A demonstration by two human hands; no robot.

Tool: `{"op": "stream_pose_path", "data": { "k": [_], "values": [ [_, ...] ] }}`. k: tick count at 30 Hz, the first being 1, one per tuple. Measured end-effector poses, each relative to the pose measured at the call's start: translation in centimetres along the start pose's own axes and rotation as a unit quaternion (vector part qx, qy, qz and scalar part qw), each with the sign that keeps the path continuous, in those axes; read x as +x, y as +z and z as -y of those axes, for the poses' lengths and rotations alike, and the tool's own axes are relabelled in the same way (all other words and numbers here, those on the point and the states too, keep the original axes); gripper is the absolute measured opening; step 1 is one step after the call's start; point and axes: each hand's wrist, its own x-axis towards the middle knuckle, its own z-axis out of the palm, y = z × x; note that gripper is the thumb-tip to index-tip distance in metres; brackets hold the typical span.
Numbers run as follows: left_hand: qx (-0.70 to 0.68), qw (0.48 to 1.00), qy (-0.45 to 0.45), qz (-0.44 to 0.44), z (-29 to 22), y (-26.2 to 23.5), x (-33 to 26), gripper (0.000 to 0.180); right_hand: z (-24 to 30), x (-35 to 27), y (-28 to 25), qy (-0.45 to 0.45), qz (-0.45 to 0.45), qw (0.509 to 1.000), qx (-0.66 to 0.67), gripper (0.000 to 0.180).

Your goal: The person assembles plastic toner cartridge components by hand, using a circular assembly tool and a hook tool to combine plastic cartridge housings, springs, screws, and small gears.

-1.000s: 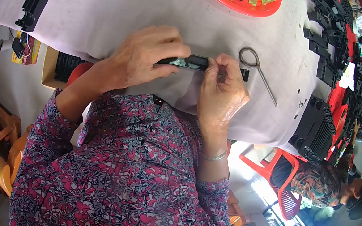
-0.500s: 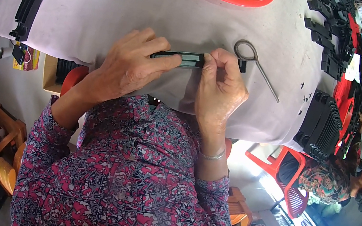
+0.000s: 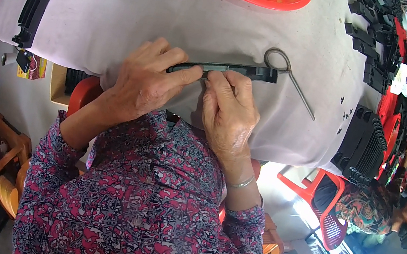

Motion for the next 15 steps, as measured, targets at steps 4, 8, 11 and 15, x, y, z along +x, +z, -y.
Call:
{"op": "stream_pose_path", "data": {
  "k": [4, 8, 11, 15],
  "values": [
    [0.010, 1.000, -0.007, 0.001, -0.1, 0.0, -0.1, 0.035, 0.1, 0.0, 0.1, 0.025, 0.000, 1.000, 0.008, 0.022],
    [0.004, 1.000, -0.011, -0.001, -0.1, 0.1, -0.2, 0.036, 0.6, 0.5, -0.1, 0.014, 0.033, 0.999, -0.029, 0.021],
    [0.008, 1.000, -0.013, 0.000, -0.2, 0.2, -0.2, 0.038, 0.8, 0.4, 0.1, 0.018, 0.043, 0.997, -0.061, 0.023],
    [0.004, 1.000, -0.003, 0.002, 0.0, 0.1, -0.2, 0.038, 1.4, 0.2, -0.1, 0.041, 0.035, 0.998, -0.029, 0.028]
  ]
}}
